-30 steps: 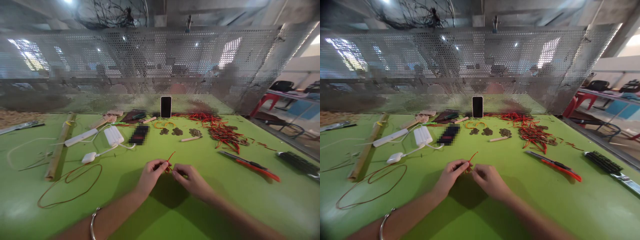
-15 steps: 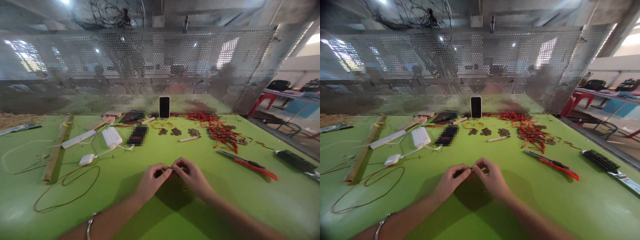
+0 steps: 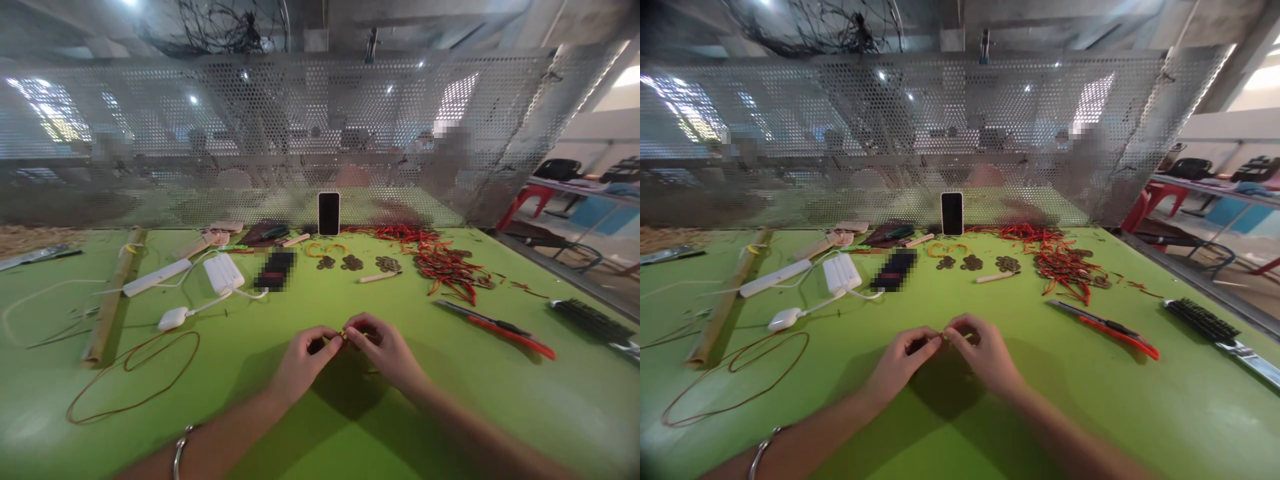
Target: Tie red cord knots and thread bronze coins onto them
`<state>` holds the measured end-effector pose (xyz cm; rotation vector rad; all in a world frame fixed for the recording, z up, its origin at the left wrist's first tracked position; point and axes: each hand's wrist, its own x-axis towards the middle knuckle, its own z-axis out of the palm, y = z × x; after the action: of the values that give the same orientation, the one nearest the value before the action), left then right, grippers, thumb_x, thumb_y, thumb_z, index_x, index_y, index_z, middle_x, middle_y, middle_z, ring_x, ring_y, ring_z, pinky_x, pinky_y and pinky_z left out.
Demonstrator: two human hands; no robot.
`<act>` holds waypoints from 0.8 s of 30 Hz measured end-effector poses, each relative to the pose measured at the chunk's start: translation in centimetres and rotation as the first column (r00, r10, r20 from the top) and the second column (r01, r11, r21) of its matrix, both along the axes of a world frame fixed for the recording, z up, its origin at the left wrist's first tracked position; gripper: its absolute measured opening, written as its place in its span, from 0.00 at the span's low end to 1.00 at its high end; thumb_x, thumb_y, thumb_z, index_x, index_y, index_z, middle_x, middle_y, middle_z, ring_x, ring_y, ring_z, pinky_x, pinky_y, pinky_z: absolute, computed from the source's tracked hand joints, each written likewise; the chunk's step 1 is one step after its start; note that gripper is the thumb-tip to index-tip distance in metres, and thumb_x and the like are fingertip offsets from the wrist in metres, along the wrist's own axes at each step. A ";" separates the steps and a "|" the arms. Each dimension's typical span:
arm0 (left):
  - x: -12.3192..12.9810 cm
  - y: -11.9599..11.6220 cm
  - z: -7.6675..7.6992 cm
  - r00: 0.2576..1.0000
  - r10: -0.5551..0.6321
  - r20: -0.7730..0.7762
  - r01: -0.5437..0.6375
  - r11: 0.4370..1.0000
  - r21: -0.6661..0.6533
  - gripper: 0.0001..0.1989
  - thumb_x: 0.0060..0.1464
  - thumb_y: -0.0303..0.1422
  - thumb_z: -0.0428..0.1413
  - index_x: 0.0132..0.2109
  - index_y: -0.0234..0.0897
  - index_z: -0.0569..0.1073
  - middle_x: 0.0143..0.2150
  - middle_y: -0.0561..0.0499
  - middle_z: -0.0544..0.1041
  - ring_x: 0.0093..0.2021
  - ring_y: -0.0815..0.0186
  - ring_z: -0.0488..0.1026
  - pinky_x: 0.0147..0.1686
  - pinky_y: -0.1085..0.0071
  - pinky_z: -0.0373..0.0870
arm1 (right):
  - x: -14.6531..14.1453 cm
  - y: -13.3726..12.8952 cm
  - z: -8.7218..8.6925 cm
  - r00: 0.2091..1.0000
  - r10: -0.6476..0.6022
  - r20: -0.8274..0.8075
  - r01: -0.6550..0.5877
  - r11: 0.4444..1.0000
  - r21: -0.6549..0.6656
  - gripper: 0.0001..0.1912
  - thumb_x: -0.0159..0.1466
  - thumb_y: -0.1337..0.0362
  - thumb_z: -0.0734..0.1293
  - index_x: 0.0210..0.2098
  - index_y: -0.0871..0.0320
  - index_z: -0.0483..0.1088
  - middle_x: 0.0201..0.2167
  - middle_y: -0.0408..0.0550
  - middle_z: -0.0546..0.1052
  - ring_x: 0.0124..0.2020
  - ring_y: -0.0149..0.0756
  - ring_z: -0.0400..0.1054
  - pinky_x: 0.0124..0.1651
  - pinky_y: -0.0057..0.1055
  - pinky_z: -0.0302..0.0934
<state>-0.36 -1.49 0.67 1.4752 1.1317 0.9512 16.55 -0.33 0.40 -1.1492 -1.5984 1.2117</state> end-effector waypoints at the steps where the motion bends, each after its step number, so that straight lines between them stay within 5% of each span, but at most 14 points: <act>1: 0.0 0.0 0.1 1.000 0.004 0.003 -0.004 1.000 -0.003 0.12 0.53 0.40 0.54 0.34 0.36 0.75 0.31 0.51 0.74 0.34 0.65 0.68 0.34 0.74 0.62 | 0.0 0.0 0.0 1.000 0.014 -0.008 -0.014 1.000 -0.015 0.12 0.60 0.55 0.63 0.34 0.58 0.68 0.29 0.45 0.74 0.27 0.30 0.66 0.29 0.26 0.60; 13: 0.1 -0.2 0.9 0.998 -0.047 -0.045 0.048 0.999 0.019 0.12 0.53 0.40 0.53 0.32 0.35 0.75 0.29 0.51 0.73 0.32 0.66 0.67 0.31 0.74 0.61 | 0.1 0.1 0.3 0.997 -0.051 0.050 0.046 0.995 0.093 0.09 0.59 0.59 0.63 0.31 0.59 0.69 0.27 0.45 0.74 0.30 0.33 0.68 0.32 0.27 0.62; 24: 0.0 -0.2 -0.1 1.000 0.008 -0.005 -0.008 0.999 -0.033 0.13 0.52 0.42 0.55 0.36 0.37 0.76 0.34 0.50 0.77 0.37 0.63 0.70 0.37 0.71 0.64 | 0.2 0.4 -0.4 1.000 0.012 0.025 -0.012 1.000 0.017 0.15 0.59 0.53 0.64 0.34 0.60 0.70 0.30 0.48 0.75 0.32 0.35 0.70 0.35 0.29 0.64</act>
<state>-0.38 -1.69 0.60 1.4487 1.1527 0.9308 16.73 0.09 0.00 -1.1498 -1.6331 1.1936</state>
